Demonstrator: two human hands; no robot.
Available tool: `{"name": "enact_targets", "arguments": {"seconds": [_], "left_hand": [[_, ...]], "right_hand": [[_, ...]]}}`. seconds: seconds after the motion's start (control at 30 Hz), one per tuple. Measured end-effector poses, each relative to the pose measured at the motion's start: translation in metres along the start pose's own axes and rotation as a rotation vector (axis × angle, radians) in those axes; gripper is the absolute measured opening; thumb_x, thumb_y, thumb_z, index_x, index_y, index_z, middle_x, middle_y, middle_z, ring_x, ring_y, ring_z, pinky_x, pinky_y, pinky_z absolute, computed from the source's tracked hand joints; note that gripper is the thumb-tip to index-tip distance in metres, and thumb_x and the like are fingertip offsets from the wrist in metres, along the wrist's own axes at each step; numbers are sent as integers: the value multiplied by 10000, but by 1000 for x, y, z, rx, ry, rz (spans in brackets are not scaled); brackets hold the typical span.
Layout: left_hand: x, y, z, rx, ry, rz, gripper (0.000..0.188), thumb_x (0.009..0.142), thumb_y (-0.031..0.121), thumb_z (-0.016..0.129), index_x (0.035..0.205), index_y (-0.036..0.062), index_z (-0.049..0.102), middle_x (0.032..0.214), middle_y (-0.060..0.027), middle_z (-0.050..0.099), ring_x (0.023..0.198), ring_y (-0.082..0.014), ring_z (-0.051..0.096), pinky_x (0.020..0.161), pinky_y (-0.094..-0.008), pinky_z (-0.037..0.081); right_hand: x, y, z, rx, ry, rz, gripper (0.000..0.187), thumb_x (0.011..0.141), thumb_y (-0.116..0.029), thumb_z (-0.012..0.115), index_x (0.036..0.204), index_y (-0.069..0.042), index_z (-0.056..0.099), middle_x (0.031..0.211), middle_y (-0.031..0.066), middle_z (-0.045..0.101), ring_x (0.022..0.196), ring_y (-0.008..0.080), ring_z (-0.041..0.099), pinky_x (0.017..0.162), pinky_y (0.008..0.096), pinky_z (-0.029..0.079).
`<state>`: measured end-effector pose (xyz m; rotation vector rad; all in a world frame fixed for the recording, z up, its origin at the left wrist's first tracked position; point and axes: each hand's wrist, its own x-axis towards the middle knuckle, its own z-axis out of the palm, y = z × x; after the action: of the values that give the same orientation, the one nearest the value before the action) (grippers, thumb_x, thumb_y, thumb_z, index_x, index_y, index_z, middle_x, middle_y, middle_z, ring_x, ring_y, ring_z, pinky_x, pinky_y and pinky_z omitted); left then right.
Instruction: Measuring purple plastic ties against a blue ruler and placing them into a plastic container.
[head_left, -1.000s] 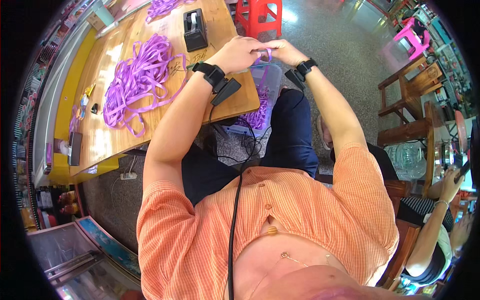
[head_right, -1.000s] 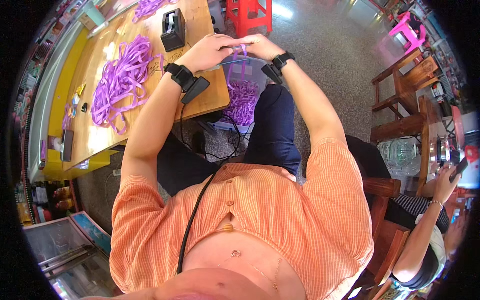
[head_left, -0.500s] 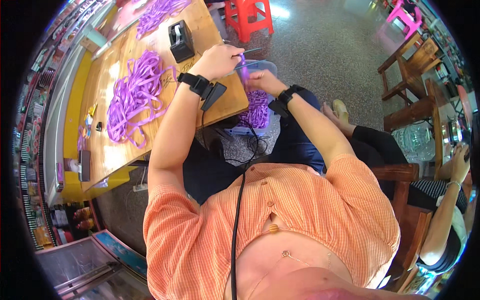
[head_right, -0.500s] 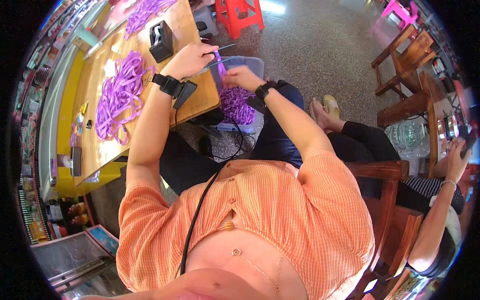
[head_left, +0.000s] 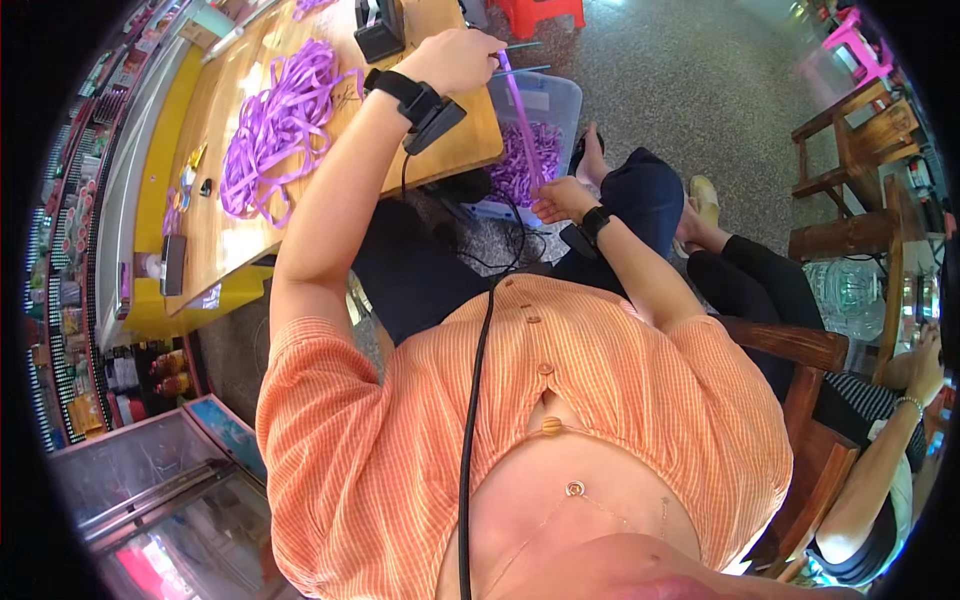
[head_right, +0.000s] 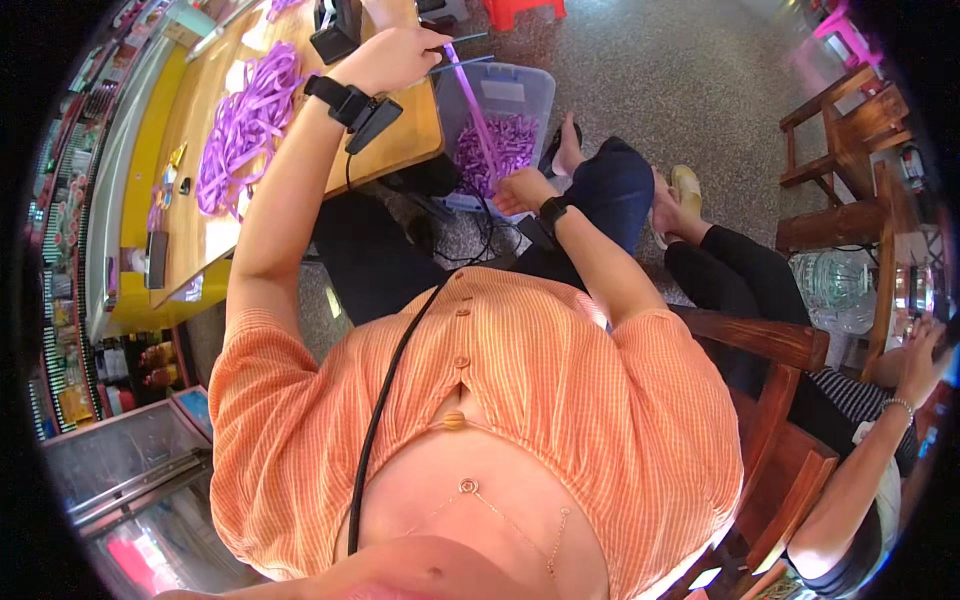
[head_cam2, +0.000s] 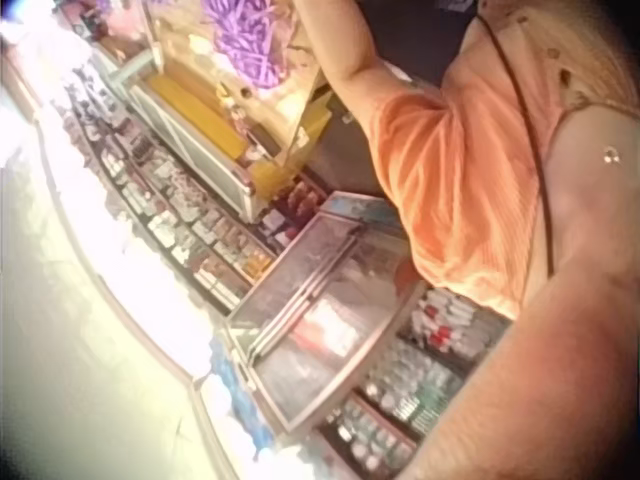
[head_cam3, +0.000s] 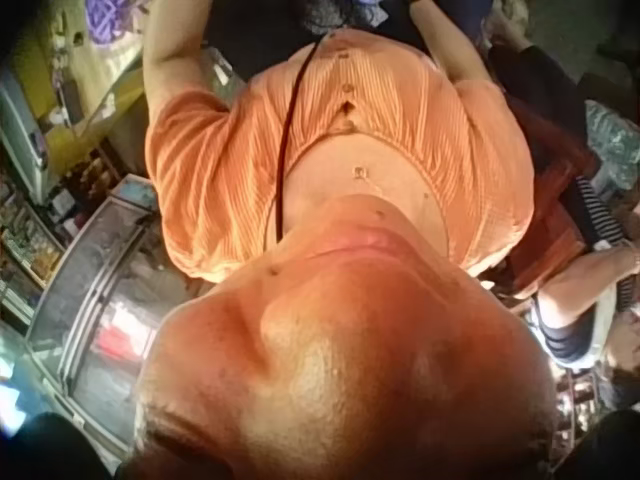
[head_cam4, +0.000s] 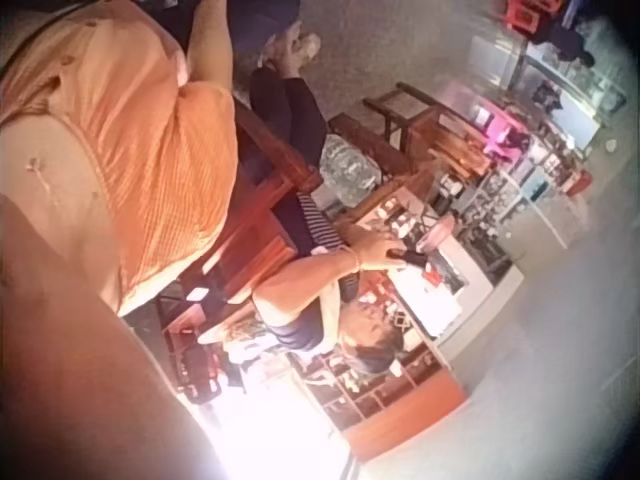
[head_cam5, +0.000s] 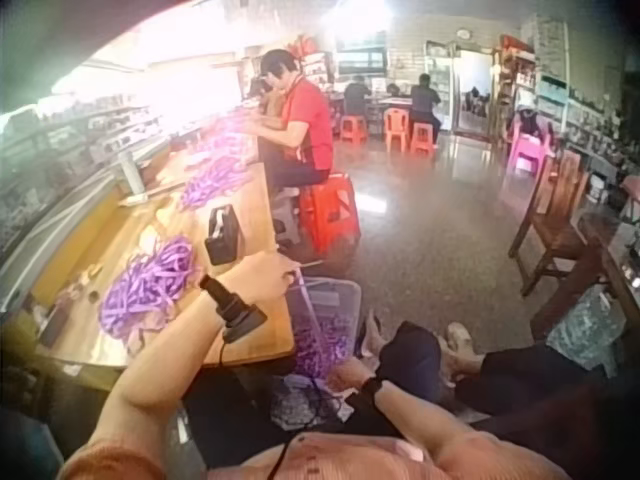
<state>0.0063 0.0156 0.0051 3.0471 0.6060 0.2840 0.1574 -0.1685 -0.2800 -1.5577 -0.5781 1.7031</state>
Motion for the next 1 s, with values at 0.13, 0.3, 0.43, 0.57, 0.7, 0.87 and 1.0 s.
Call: {"name": "enact_targets", "arguments": {"seconds": [0.13,0.3,0.43,0.57,0.7,0.87,1.0], "left_hand": [[-52,62,-25,-289,265,192,239,943,155,598,1145,50,673,1112,-181,679,1018,-349,649,863,-390,531],[-135,112,46,-830,-242,50,235,943,158,642,1133,28,694,1034,-115,707,922,-198,663,826,-313,525],[-149,114,139,-940,-69,-346,280,905,230,677,1083,18,712,992,-134,720,879,-196,676,787,-314,528],[-137,119,165,-1209,50,-422,291,914,250,684,1074,8,716,979,-82,727,882,-133,659,769,-285,517],[-133,120,163,-1361,-39,-434,250,940,215,666,1051,-1,729,950,-37,727,875,-86,636,790,-236,495],[-139,120,146,-1247,-32,-460,232,941,206,665,994,-7,741,871,-26,720,828,-85,635,788,-239,491],[-141,122,134,-1270,-32,-387,229,950,196,655,981,-15,741,861,-32,717,814,-98,640,779,-250,489]], "right_hand": [[-17,0,4,17,-54,66,292,937,-250,610,1088,-2,645,886,145,708,690,230,696,639,361,601],[-65,-4,11,56,-160,86,231,924,-228,629,992,-11,672,837,119,711,666,204,691,625,346,590],[-109,-17,26,8,-165,86,281,941,-249,600,1051,-2,674,831,114,706,648,187,679,594,306,576],[-129,-15,32,13,-155,94,294,935,-268,620,1029,4,679,812,106,707,625,177,667,584,295,568],[-136,-7,34,40,-199,81,320,929,-283,616,1046,9,674,823,109,708,636,170,662,605,294,568],[-148,-29,19,101,-89,-263,296,972,-291,616,1140,-47,621,970,79,691,766,129,655,659,268,572],[-151,-61,26,-59,14,-587,274,988,-240,606,1163,-32,637,1059,58,678,913,134,650,750,252,543]]}}
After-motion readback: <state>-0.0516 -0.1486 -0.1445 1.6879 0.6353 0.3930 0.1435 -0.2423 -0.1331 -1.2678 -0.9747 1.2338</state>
